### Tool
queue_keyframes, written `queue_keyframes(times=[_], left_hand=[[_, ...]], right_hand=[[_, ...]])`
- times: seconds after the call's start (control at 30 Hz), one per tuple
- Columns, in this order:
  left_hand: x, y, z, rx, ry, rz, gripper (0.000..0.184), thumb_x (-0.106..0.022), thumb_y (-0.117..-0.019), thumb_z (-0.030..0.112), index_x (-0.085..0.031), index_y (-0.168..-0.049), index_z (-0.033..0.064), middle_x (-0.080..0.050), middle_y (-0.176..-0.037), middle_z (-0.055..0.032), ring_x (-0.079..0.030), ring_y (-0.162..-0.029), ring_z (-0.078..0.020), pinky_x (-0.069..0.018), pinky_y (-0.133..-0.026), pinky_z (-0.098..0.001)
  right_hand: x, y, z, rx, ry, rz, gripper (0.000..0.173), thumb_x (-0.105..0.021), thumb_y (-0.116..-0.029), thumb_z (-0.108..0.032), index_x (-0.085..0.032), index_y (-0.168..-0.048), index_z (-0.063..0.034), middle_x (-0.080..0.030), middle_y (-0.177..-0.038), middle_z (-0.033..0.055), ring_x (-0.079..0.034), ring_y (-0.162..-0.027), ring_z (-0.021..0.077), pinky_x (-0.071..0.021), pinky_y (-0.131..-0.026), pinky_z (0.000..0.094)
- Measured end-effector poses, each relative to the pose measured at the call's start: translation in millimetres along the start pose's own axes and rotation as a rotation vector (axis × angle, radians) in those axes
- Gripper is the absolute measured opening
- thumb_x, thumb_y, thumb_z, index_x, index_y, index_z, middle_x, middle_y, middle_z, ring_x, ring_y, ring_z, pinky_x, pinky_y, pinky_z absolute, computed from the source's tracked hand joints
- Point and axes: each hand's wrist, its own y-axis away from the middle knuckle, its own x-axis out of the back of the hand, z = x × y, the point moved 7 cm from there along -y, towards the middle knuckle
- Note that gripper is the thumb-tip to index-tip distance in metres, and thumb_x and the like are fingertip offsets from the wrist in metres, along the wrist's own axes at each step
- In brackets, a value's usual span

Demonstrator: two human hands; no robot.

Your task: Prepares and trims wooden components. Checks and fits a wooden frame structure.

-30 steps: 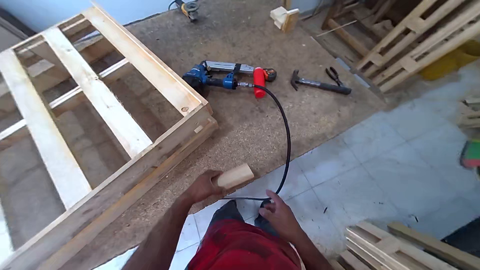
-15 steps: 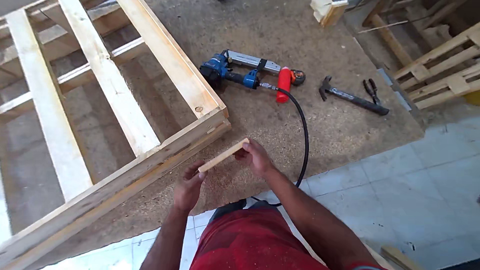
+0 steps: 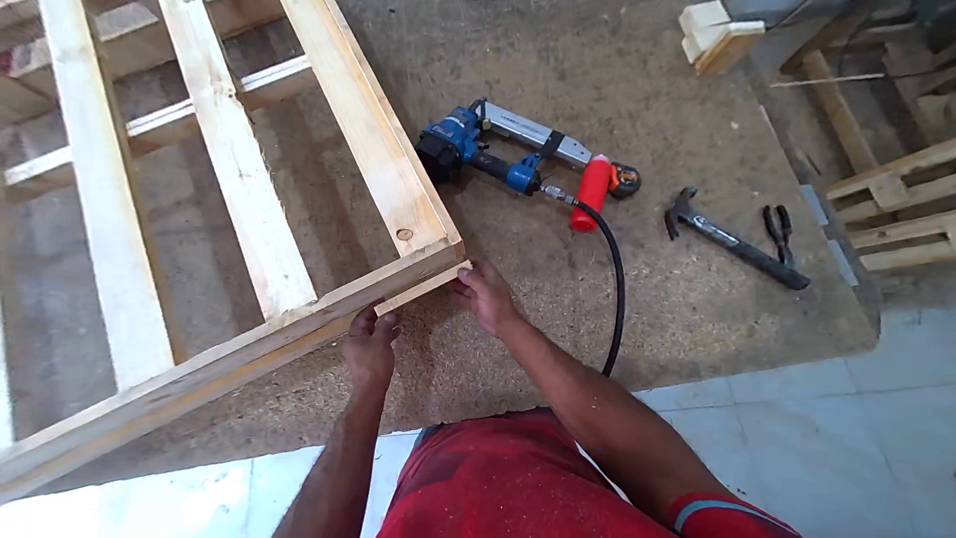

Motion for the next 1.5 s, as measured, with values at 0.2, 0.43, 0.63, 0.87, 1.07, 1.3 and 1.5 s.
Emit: queue_keyframes(times=[0.2,0.43,0.63,0.87,1.07,1.3,1.5], left_hand=[[-3.9,-6.8,0.0,-0.014,0.007,0.067,0.025,-0.059,-0.1025,0.005,-0.059,-0.127,0.0013,-0.073,-0.111,-0.0113,-0.075,-0.097,-0.0221,-0.0640,-0.083,-0.0417],[-9.0,-6.6,-2.4,-0.017,-0.040,0.066,0.029,-0.058,-0.1035,0.007,-0.057,-0.132,0.0013,-0.074,-0.112,-0.0124,-0.075,-0.099,-0.0233,-0.0646,-0.083,-0.0423],[-14.7,-15.0,-3.3,-0.023,-0.126,0.015,0.030,-0.058,-0.1023,0.003,-0.054,-0.132,0.0009,-0.075,-0.109,-0.0103,-0.076,-0.093,-0.0192,-0.0650,-0.079,-0.0371],[-18.5,-20.8,-6.2,-0.064,-0.125,-0.042,0.036,-0.060,-0.0995,0.007,-0.050,-0.134,0.0020,-0.074,-0.111,-0.0100,-0.075,-0.095,-0.0196,-0.0642,-0.081,-0.0374],[-22.0,-34.0,-17.8,-0.067,-0.171,-0.018,0.039,-0.071,-0.0922,0.006,-0.056,-0.128,-0.0030,-0.077,-0.102,-0.0121,-0.076,-0.089,-0.0219,-0.0650,-0.079,-0.0404],[-21.7,-36.6,-22.7,-0.173,-0.317,-0.007,0.040,-0.076,-0.0899,0.018,-0.062,-0.122,-0.0006,-0.078,-0.099,-0.0093,-0.077,-0.088,-0.0188,-0.0646,-0.082,-0.0417],[-19.8,-35.9,-24.4,-0.176,-0.386,0.016,0.042,-0.073,-0.0925,0.024,-0.061,-0.124,-0.0013,-0.075,-0.104,-0.0130,-0.076,-0.089,-0.0222,-0.0638,-0.085,-0.0465]], right_hand=[[4.4,-8.2,-3.1,-0.045,0.110,0.022,0.061,-0.068,-0.0988,-0.028,-0.041,-0.148,-0.0029,-0.066,-0.126,0.0205,-0.072,-0.107,0.0304,-0.0622,-0.089,0.0458],[10.3,-14.8,-8.9,-0.044,0.303,-0.044,0.064,-0.069,-0.0977,-0.035,-0.045,-0.146,-0.0014,-0.068,-0.125,0.0188,-0.073,-0.106,0.0281,-0.0628,-0.091,0.0463],[11.6,-18.1,-8.8,-0.019,0.393,-0.070,0.066,-0.068,-0.0978,-0.041,-0.046,-0.146,-0.0011,-0.069,-0.122,0.0180,-0.072,-0.108,0.0266,-0.0616,-0.094,0.0466],[9.7,-18.7,-10.6,-0.006,0.518,-0.088,0.066,-0.064,-0.0988,-0.046,-0.046,-0.145,-0.0029,-0.071,-0.116,0.0147,-0.072,-0.103,0.0226,-0.0606,-0.093,0.0450],[9.9,-16.4,-12.0,-0.009,0.624,-0.106,0.066,-0.058,-0.1005,-0.052,-0.044,-0.148,-0.0077,-0.072,-0.116,0.0123,-0.072,-0.105,0.0224,-0.0605,-0.094,0.0473],[17.1,-13.3,-20.2,-0.073,0.680,-0.149,0.073,-0.059,-0.0984,-0.055,-0.041,-0.154,-0.0118,-0.069,-0.128,0.0119,-0.070,-0.111,0.0228,-0.0592,-0.094,0.0486],[21.9,53.2,-130.8,0.289,0.504,-0.055,0.042,-0.059,-0.1023,-0.030,-0.060,-0.132,0.0003,-0.074,-0.101,0.0100,-0.074,-0.090,0.0201,-0.0639,-0.083,0.0416]])
